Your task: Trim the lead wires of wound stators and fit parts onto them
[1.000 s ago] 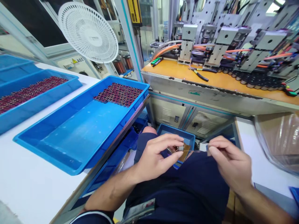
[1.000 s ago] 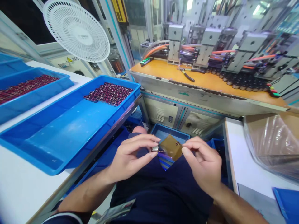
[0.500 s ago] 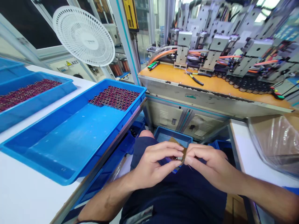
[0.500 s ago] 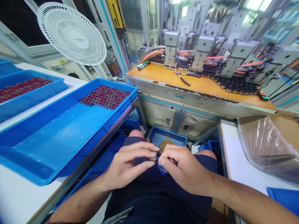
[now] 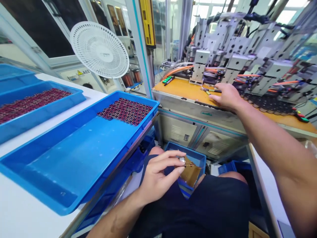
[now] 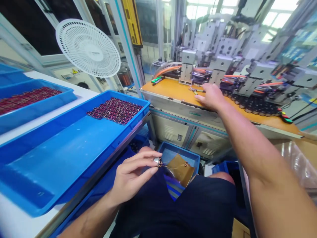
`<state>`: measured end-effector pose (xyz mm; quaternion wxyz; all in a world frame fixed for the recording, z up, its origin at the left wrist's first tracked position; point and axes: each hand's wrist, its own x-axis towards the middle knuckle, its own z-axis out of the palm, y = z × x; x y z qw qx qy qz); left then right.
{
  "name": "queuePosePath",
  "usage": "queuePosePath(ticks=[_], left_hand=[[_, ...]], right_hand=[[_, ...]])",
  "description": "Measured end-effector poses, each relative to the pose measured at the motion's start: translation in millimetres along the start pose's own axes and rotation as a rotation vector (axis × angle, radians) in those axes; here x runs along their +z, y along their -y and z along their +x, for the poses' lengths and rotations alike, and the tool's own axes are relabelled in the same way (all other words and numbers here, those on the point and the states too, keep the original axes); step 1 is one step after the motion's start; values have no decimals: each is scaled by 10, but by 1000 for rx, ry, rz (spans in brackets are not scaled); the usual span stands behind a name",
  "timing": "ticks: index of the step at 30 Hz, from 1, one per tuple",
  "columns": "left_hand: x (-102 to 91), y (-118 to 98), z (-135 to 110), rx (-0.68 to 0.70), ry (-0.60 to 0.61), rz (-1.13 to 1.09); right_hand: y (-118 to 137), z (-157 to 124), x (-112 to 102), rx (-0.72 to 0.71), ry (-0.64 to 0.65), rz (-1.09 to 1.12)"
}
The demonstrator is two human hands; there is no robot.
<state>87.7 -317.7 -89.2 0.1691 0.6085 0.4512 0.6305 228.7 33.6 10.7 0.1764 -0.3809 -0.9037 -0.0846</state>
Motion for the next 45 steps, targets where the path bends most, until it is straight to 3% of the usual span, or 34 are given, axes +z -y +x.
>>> queuePosePath(ticks=[5, 8, 11, 14, 18, 22, 26, 30, 45], left_hand=[[-135, 12, -14, -24, -84, 33], [-177, 8, -26, -34, -126, 38], [-172, -8, -40, -32, -147, 25], [-144, -37, -63, -16, -139, 17], [-106, -83, -100, 7, -122, 13], [-54, -123, -111, 18, -98, 4], [35, -152, -99, 34, -57, -5], [130, -183, -90, 42, -27, 5], [138, -229, -138, 19, -18, 34]], right_hand=[[-41, 173, 223, 34, 102, -53], [-82, 111, 203, 29, 100, -66], [-116, -123, 97, -18, 90, -33], [-37, -617, -26, -67, 36, 35], [397, -1654, -93, -126, -13, 232], [980, -2736, -71, -164, 149, 607], [1321, -3340, -114, -43, 378, 1198], [1397, -3427, -206, -62, 457, 1412], [1460, -3222, -198, -42, 409, 1545]])
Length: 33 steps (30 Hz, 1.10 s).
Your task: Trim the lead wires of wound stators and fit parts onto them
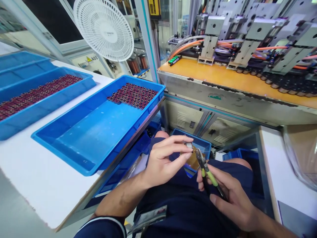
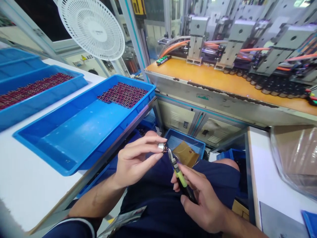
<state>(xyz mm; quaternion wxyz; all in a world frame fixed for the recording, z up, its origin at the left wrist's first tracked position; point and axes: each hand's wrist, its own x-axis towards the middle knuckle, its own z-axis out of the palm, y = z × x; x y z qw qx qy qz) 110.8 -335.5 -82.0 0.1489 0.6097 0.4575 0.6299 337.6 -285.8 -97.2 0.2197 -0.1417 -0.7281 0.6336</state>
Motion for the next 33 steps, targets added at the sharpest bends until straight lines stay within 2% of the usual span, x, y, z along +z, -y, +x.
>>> queuePosePath(ticks=[13, 16, 21, 25, 28, 33], left_hand=[[-9, 30, -5, 5, 9, -12], [-8, 35, -7, 2, 19, -16], [-24, 83, -25, 10, 60, -68], [-20, 147, -47, 53, 35, -172], [4, 163, -55, 61, 26, -242], [26, 141, -63, 45, 30, -217]], right_hand=[[18, 81, 54, -48, -53, -93], [18, 81, 51, -4, -91, -145], [6, 40, 1, 134, -124, -104], [36, 6, -23, 120, -132, -106], [77, -17, -16, 81, -124, -123], [92, -90, -22, 43, -33, -157]])
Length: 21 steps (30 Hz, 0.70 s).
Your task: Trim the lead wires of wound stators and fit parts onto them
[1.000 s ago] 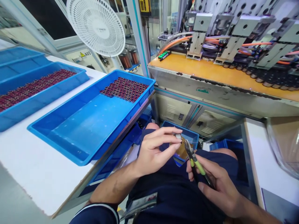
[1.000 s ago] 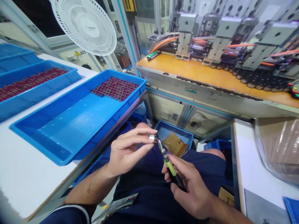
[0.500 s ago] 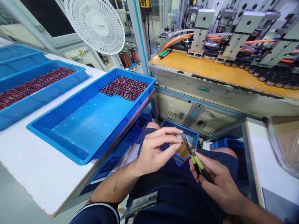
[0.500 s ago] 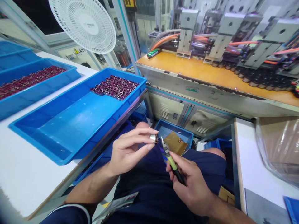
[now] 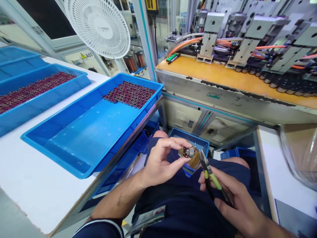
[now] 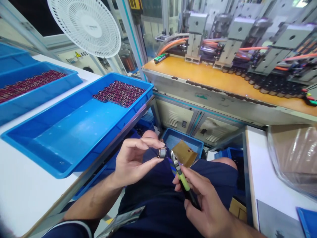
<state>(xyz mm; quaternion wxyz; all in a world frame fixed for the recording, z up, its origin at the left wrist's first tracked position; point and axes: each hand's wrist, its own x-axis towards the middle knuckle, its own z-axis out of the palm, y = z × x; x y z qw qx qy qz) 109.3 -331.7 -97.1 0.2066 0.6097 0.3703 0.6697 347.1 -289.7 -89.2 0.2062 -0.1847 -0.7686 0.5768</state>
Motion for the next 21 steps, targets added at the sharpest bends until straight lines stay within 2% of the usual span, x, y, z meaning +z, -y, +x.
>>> queuePosePath(ticks=[4, 10, 21], left_hand=[[-12, 5, -10, 20, 5, 27], [-22, 10, -18, 41, 13, 48], [-35, 8, -21, 69, 2, 46]], right_hand=[[-17, -36, -3, 26, 61, 25], [14, -4, 31, 40, 86, 75], [22, 47, 97, 38, 24, 131]])
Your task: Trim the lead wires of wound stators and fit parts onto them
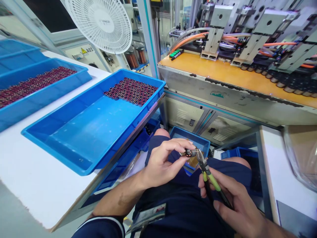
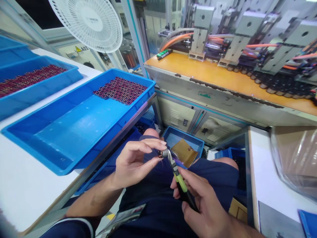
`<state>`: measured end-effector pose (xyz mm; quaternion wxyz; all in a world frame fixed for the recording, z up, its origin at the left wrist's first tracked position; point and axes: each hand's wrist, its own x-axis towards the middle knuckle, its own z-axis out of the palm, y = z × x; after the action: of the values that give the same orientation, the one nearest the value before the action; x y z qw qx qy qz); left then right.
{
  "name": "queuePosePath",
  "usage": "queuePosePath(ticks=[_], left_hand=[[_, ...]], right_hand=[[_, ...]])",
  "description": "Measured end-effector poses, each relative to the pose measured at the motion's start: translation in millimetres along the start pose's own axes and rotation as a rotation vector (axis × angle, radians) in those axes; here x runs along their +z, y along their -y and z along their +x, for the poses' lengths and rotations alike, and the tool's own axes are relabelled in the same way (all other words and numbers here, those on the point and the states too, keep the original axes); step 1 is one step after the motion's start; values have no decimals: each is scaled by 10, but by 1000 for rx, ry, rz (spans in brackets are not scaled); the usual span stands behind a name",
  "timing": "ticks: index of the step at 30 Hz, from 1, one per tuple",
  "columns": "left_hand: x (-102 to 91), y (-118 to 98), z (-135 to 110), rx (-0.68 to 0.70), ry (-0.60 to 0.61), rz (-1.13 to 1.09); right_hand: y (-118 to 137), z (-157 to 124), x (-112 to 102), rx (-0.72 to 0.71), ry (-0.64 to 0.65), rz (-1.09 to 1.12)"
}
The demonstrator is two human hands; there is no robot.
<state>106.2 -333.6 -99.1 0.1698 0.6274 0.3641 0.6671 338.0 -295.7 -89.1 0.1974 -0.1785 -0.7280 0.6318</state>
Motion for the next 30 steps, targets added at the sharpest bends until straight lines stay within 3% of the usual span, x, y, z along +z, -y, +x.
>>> queuePosePath(ticks=[15, 22, 30], left_hand=[[-18, -5, -16, 0, -10, 24], [-33, 5, -38, 13, -15, 85], [-235, -101, -78, -80, 40, 395]], right_hand=[[63, 97, 67, 35, -54, -37], [59, 111, 39, 73, -148, -42], [-112, 185, -34, 127, -193, 61]])
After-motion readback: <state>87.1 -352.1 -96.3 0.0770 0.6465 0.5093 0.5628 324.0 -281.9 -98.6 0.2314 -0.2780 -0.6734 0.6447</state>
